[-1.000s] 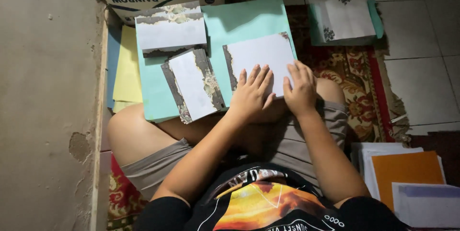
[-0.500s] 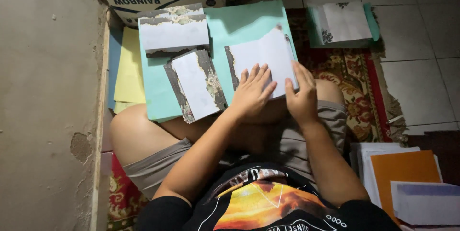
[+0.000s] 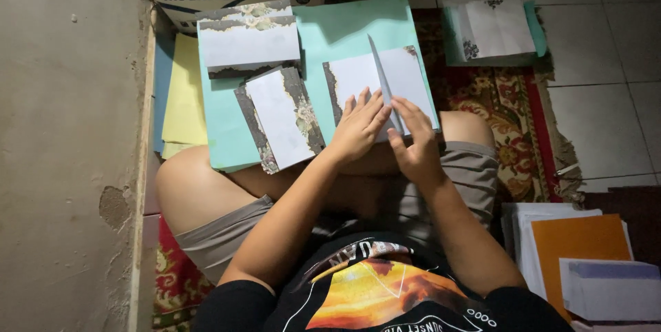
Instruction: The person flips through a stack of printed cards by hand, pressing down on them before gathering them into a pile on a light blue surface.
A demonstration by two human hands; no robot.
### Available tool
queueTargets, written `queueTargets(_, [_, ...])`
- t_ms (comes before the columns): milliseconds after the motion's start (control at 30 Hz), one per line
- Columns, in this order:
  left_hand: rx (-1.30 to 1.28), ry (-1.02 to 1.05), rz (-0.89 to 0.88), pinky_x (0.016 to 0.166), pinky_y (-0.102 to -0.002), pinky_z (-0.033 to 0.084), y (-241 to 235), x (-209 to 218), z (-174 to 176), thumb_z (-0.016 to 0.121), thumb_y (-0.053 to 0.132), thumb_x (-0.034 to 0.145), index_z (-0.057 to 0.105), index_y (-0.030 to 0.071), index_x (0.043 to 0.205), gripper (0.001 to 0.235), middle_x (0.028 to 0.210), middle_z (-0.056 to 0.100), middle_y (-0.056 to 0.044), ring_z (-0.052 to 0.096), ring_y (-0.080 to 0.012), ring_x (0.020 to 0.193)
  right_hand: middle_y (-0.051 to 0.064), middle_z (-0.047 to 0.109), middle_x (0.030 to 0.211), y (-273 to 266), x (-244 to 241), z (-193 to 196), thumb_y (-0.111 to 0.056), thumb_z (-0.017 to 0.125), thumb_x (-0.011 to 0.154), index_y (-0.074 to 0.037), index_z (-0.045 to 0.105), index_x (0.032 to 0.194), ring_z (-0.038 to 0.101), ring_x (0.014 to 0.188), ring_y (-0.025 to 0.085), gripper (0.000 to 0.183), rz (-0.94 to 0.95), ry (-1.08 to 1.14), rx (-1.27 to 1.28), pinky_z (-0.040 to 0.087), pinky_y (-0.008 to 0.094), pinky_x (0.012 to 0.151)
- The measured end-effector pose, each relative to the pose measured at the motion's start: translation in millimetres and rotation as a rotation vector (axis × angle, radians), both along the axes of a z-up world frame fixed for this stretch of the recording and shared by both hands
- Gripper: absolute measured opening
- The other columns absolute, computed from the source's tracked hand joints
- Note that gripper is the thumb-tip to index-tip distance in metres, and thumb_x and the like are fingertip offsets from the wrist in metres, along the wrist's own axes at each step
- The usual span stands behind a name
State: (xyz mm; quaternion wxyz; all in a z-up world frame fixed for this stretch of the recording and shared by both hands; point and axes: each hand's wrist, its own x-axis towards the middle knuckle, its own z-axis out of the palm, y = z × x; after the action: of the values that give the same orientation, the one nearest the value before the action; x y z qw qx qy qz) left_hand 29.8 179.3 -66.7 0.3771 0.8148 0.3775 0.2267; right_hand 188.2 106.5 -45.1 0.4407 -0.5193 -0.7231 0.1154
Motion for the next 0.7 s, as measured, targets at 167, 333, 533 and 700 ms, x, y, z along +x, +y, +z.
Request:
queueTargets(167, [0.027, 0.032, 0.027, 0.125, -0.057, 0.005, -0.6, 1.4, -3.8, 0.02, 0.054, 0.11, 0.046, 0.012, 0.153, 0.065, 0.157, 0.044, -0.022, 0.023, -0.0394, 0.154, 0.019, 0.049, 0.15, 9.6, 32.3, -13.8, -0.02, 0.054, 0.103, -0.004, 0.06, 0.142, 0.043, 0.142, 0.039, 0.043, -0.281, -0.239, 0.138, 0.03, 0.052, 0.114])
queueTargets(333, [0.038, 0.009, 0.039, 0.125, -0.055, 0.005, 0.7, 1.9, -9.7, 0.027, 0.039, 0.112, 0.063, 0.004, 0.133, 0.054, 0.155, 0.048, -0.02, 0.025, -0.0382, 0.153, 0.017, 0.052, 0.149, 24.3, 35.7, -38.9, -0.023, 0.054, 0.104, -0.007, 0.062, 0.141, 0.044, 0.142, 0.038, 0.042, -0.133, -0.275, 0.141, 0.032, 0.05, 0.115])
queueTargets(533, [-0.01, -0.148, 0.103, 0.126, -0.053, 0.007, -2.9, -0.6, -7.2, 0.028, 0.04, 0.111, 0.055, 0.004, 0.143, 0.056, 0.149, 0.054, -0.02, 0.035, -0.0378, 0.15, 0.018, 0.048, 0.156, 32.0, 39.7, -60.6, -0.042, 0.034, 0.11, -0.01, 0.041, 0.16, 0.039, 0.147, 0.037, 0.06, 0.065, -0.289, -0.145, 0.026, 0.052, 0.12])
queueTargets(700, [-0.139, -0.449, 0.233, 0.12, -0.065, 0.024, -12.5, -1.7, 7.0, 0.051, 0.038, 0.105, 0.008, 0.001, 0.162, 0.08, 0.16, 0.023, -0.039, 0.027, -0.0576, 0.146, 0.005, 0.045, 0.162, 32.6, 34.7, -64.1, -0.025, 0.044, 0.105, -0.015, 0.047, 0.157, 0.039, 0.15, 0.027, 0.053, 0.01, -0.424, -0.113, 0.025, 0.046, 0.121])
